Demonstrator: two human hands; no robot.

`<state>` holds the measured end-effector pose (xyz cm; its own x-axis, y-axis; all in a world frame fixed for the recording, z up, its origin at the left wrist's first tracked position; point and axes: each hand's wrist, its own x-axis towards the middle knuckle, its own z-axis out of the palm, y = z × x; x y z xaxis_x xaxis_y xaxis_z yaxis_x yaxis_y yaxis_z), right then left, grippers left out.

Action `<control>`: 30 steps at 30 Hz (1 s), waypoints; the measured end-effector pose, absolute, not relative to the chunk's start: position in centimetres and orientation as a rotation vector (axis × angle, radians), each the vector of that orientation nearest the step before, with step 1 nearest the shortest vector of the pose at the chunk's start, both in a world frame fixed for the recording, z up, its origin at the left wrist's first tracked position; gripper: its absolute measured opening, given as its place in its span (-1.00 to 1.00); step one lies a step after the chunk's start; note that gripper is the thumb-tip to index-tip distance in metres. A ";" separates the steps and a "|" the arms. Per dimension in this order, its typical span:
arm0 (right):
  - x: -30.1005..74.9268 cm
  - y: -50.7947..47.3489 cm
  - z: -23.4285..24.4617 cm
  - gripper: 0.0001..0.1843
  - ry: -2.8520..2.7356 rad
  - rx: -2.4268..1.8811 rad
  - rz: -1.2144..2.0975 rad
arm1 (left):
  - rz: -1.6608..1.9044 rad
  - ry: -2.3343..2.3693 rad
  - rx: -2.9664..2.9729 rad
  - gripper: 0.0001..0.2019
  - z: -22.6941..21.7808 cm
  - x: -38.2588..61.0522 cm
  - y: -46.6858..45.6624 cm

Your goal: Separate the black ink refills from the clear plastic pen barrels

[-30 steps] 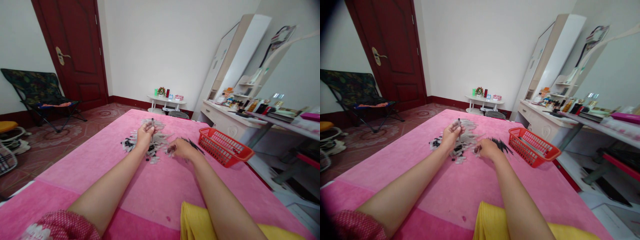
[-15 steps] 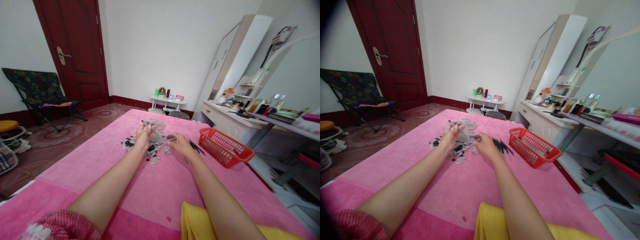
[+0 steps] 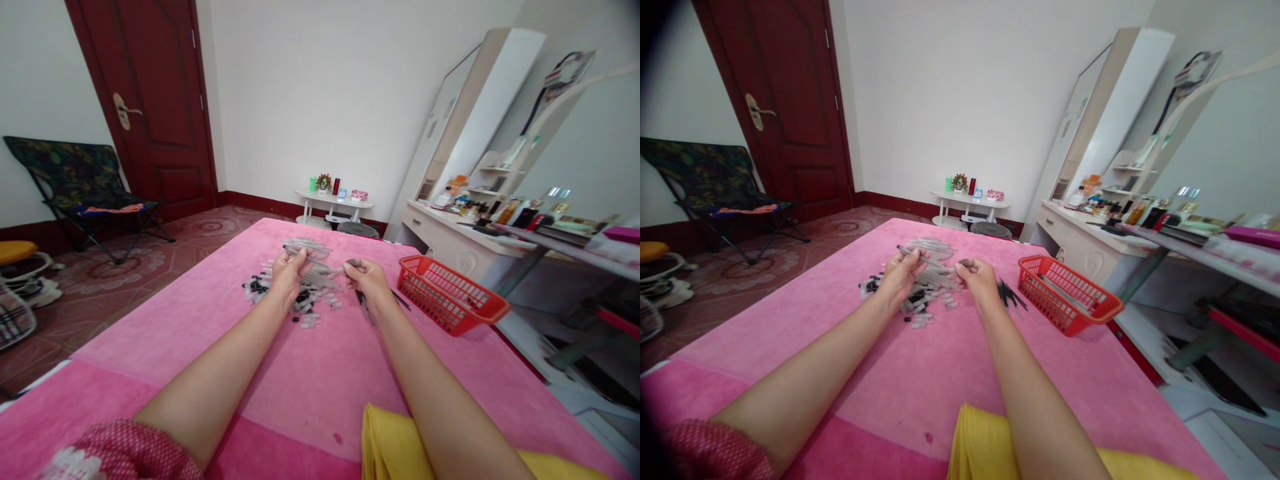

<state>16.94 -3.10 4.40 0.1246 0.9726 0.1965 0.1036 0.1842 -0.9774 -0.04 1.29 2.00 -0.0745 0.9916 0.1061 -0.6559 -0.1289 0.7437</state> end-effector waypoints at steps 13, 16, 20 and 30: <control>16.4 -3.3 4.7 -0.68 -1.180 -1.068 0.891 | 1.601 0.548 0.642 -0.77 2.0 0.2 1.2; 16.2 -3.3 4.8 -0.72 -1.224 -1.064 0.833 | 1.598 0.550 0.629 -0.79 2.2 0.2 1.1; 16.1 -3.4 5.0 -0.73 -1.246 -1.073 0.759 | 1.597 0.571 0.591 -0.82 2.6 0.2 0.9; 15.8 -3.4 4.8 -0.79 -1.389 -1.064 0.673 | 1.589 0.561 0.578 -0.82 2.5 0.7 0.8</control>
<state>15.79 -3.41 4.78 0.1196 0.8889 0.4423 0.2041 0.4140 -0.8871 0.69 0.78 2.45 -0.0817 0.9958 0.0418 -0.7488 -0.0890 0.6567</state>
